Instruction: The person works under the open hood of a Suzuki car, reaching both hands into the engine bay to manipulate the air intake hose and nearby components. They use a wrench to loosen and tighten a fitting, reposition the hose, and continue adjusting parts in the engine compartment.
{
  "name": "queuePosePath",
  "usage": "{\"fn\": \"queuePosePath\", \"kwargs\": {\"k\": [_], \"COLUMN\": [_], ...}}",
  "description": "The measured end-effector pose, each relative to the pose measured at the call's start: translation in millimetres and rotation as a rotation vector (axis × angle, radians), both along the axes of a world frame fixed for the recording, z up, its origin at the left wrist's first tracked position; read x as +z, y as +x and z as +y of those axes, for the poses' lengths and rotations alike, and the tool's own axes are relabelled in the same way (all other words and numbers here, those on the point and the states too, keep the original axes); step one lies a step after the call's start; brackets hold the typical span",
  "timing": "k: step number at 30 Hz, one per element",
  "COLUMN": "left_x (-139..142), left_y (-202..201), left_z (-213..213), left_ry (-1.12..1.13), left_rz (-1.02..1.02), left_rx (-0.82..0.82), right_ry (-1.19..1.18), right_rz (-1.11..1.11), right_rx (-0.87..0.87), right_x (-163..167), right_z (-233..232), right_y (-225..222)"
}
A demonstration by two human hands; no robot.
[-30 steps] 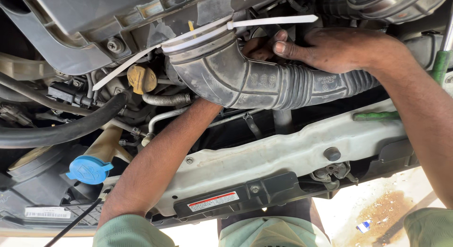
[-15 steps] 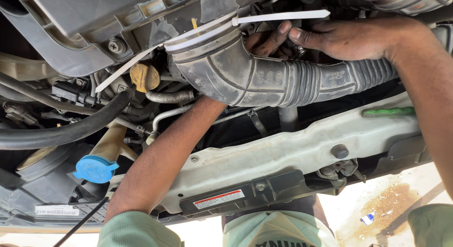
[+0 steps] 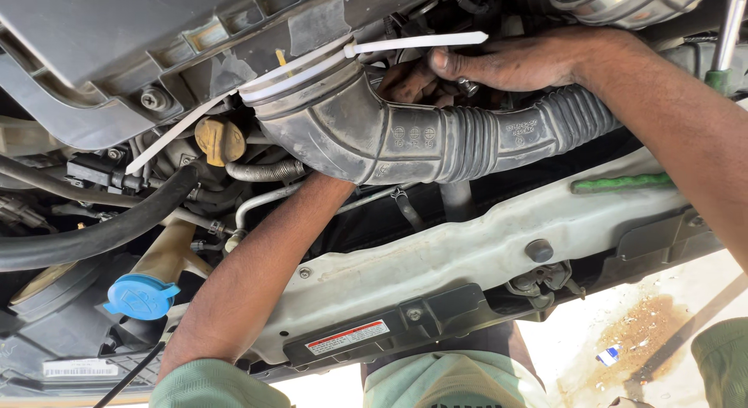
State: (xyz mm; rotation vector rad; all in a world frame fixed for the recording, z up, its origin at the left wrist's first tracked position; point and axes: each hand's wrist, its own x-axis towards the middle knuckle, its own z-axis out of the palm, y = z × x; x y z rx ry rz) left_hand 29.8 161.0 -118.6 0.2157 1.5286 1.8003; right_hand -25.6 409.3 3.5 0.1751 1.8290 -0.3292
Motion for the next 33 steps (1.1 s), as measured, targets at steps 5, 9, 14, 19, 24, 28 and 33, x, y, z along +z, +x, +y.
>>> {"fn": "queuePosePath", "kwargs": {"k": [5, 9, 14, 19, 24, 28, 33], "left_x": [0.4, -0.4, -5.7, -9.2, -6.5, 1.5, 8.8], "left_y": [-4.7, -2.6, -3.8, -3.0, -5.2, -12.4, -25.5], "left_z": [-0.2, 2.1, 2.1, -1.8, -0.4, -6.7, -17.1], "left_ry": [0.095, -0.079, -0.264, 0.084, -0.051, -0.078, -0.11], "left_rz": [-0.109, 0.158, 0.362, -0.139, 0.042, 0.033, 0.06], "left_rx": [0.036, -0.031, -0.131, 0.035, -0.012, -0.013, -0.02], "right_ry": [-0.036, 0.051, -0.029, -0.101, -0.04, 0.004, -0.147], "right_rz": [0.121, 0.1, 0.22, 0.18, 0.218, 0.171, 0.296], "right_rx": [0.048, 0.081, 0.068, -0.109, -0.098, -0.006, -0.062], "right_x": [-8.2, -9.7, -2.8, 10.6, 15.4, 11.7, 12.8], "right_z": [3.7, 4.9, 2.3, -4.0, -3.8, -2.7, -6.7], "right_y": [1.9, 3.8, -1.7, -5.8, -5.9, -4.9, -1.5]}}
